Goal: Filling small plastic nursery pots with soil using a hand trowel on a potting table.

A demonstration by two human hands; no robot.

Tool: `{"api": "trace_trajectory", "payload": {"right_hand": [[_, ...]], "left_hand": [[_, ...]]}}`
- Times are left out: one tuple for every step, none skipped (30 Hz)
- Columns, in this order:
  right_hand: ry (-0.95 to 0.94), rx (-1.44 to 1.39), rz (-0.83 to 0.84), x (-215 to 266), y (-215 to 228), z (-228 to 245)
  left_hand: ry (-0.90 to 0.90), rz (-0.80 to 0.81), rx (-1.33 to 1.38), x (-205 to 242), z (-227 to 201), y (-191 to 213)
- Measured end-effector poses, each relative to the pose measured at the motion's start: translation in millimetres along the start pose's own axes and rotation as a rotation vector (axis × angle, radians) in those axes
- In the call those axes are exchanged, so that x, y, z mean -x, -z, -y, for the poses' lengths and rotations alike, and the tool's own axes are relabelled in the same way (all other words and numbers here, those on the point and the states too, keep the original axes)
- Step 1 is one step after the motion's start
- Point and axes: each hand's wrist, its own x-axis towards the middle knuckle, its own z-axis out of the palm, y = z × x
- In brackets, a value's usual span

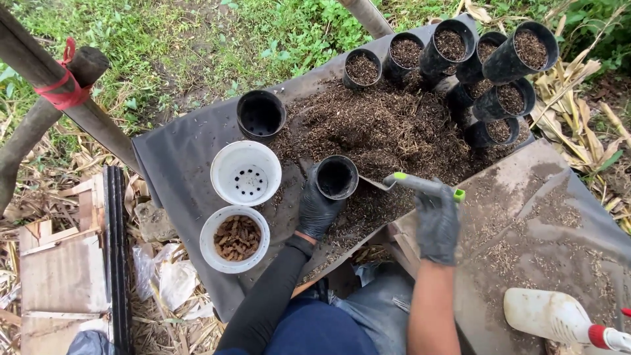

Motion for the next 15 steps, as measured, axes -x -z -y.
{"api": "trace_trajectory", "payload": {"right_hand": [[-0.032, -0.096, 0.018, -2.6, -9.5, -4.8], [-0.064, -0.193, 0.036, -4.9, -19.0, -9.7], [-0.067, -0.194, 0.039, -12.8, -22.1, -19.8], [-0.068, -0.206, 0.081, -20.6, -25.1, -29.9], [-0.069, -0.219, 0.122, -27.8, -27.9, -40.1], [-0.072, -0.22, 0.123, -41.5, -28.9, -53.7], [-0.068, -0.246, 0.098, -54.8, -28.3, -66.3], [-0.064, -0.272, 0.073, -67.9, -27.6, -78.7], [-0.061, -0.276, 0.074, -67.9, -27.4, -80.8], [-0.035, -0.312, 0.012, -67.7, -27.3, -82.7], [-0.011, -0.347, -0.048, -66.8, -27.3, -84.5], [-0.01, -0.349, -0.046, -68.3, -24.1, -85.2], [0.019, -0.411, -0.096, -70.7, -20.7, -85.1], [0.049, -0.474, -0.146, -73.7, -17.2, -85.2], [0.053, -0.474, -0.15, -69.1, -16.8, -76.6]], "left_hand": [[0.0, 0.0, 0.002, -2.0, -2.7, 0.8], [0.0, 0.001, 0.005, -3.9, -5.6, 1.8], [0.0, -0.001, 0.001, -5.0, -5.4, 1.8], [0.015, 0.008, 0.01, -6.0, -5.2, 1.9], [0.03, 0.019, 0.018, -6.7, -5.2, 2.1], [0.031, 0.019, 0.015, -7.6, -4.4, 2.9], [0.037, 0.024, 0.014, -7.7, -4.3, 2.7], [0.044, 0.028, 0.014, -7.8, -4.6, 2.4], [0.039, 0.029, 0.014, -7.8, -3.9, 1.7], [0.037, 0.033, 0.017, -7.9, -3.3, 1.3], [0.036, 0.034, 0.018, -7.2, -3.2, 1.5], [0.033, 0.033, 0.018, -5.3, 0.2, 1.4], [0.034, 0.032, 0.002, -4.0, 3.5, 0.1], [0.036, 0.031, -0.014, -2.6, 7.0, -1.7], [0.034, 0.035, -0.01, -0.5, 10.9, -2.4]]}}
